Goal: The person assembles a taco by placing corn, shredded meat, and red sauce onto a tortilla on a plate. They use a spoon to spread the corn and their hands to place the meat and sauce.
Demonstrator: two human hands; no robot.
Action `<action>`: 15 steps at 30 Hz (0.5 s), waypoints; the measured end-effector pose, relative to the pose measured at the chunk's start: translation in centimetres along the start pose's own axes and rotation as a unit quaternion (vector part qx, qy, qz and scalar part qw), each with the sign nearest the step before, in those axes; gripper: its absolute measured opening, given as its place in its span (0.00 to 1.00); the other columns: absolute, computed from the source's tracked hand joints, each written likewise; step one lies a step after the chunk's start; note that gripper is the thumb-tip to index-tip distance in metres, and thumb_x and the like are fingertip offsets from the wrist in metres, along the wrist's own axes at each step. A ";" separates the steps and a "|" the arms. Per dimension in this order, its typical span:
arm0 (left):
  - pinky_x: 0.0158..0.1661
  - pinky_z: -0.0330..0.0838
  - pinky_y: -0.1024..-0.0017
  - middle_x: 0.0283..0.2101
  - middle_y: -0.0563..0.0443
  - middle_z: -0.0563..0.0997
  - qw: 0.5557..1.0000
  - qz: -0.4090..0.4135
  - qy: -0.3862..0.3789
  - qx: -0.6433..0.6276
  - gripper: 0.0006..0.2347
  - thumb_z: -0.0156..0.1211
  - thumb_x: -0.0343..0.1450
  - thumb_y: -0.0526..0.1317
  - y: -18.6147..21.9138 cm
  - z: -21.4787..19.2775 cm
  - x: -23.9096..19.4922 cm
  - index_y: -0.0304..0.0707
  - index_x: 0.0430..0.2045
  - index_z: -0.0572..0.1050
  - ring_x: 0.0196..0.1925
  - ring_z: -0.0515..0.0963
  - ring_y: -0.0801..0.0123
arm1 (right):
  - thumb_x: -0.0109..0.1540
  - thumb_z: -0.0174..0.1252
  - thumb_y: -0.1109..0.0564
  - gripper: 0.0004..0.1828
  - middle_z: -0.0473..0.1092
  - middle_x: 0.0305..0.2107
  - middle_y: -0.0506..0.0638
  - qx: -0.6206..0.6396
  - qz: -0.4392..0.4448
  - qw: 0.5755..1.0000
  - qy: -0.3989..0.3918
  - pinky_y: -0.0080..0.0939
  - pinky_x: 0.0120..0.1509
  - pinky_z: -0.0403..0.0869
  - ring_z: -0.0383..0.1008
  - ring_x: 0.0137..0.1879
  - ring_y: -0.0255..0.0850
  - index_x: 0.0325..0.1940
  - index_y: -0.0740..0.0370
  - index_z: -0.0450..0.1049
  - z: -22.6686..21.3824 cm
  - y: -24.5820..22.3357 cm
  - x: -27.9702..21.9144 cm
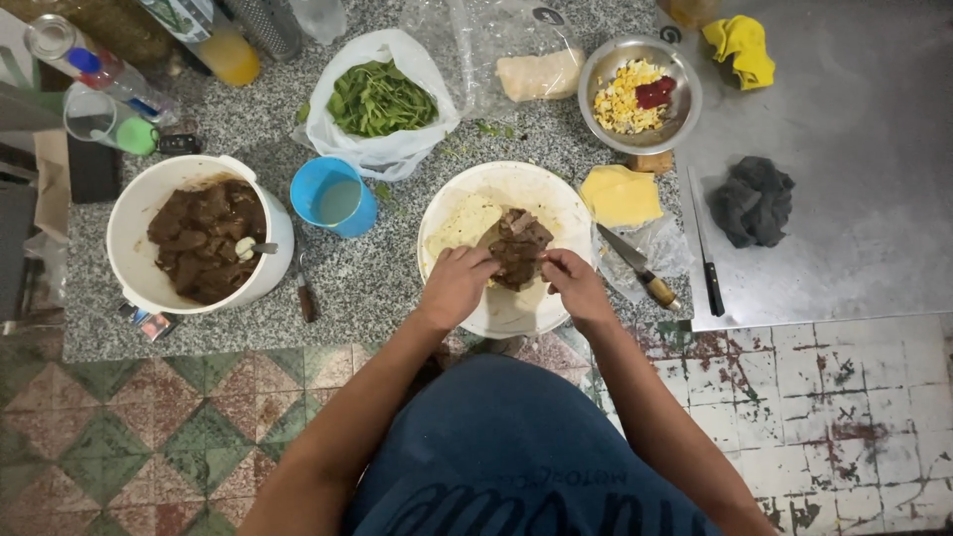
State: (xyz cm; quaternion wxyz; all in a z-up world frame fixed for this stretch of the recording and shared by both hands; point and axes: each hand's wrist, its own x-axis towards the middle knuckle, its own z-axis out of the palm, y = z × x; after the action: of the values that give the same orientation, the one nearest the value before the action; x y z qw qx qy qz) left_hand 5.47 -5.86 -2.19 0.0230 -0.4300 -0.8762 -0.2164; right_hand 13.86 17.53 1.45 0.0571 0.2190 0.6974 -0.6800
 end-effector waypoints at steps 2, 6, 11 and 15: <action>0.49 0.68 0.63 0.49 0.59 0.78 0.999 -0.025 -0.024 -0.005 0.07 0.55 0.74 0.39 1.2 -2.1 0.5 0.50 0.40 0.81 0.54 0.75 0.62 | 0.66 0.57 0.63 0.17 0.71 0.42 0.58 0.022 0.013 1.000 -0.010 0.41 0.46 0.74 0.72 0.47 0.44 0.58 0.72 0.73 0.4 0.3 0.3; 0.50 0.69 0.61 0.49 0.56 0.78 0.998 -0.054 -0.003 -0.039 0.07 0.57 0.73 0.37 0.0 -1.0 -0.1 0.48 0.41 0.80 0.53 0.77 0.59 | 0.63 0.56 0.66 0.19 0.73 0.44 0.58 0.079 0.013 0.997 -0.007 0.37 0.47 0.77 0.76 0.48 0.43 0.59 0.73 0.72 0.9 1.0 0.2; 0.52 0.72 0.54 0.49 0.50 0.79 0.990 -0.094 0.009 -0.100 0.09 0.56 0.73 0.36 -0.4 -1.7 -2.1 0.46 0.44 0.81 0.53 0.80 0.49 | 0.64 0.58 0.70 0.11 0.67 0.36 0.54 0.190 0.010 0.981 0.032 0.37 0.41 0.79 0.80 0.39 0.46 0.50 0.72 0.73 0.4 -0.3 -1.1; 0.48 0.75 0.52 0.44 0.38 0.81 0.985 -0.028 0.076 -0.155 0.06 0.57 0.72 0.31 -0.3 -3.8 -4.6 0.34 0.39 0.81 0.48 0.81 0.41 | 0.61 0.61 0.73 0.07 0.70 0.33 0.61 0.260 -0.053 0.963 0.055 0.41 0.42 0.75 0.77 0.37 0.47 0.41 0.71 0.72 -0.8 -8.6 -6.2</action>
State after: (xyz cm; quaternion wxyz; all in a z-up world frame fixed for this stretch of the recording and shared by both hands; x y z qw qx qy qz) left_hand 7.58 -10.93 0.15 0.0163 -0.3862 -0.8394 -0.3822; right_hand 16.27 17.11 11.80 -0.0766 0.2258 0.5091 -0.8270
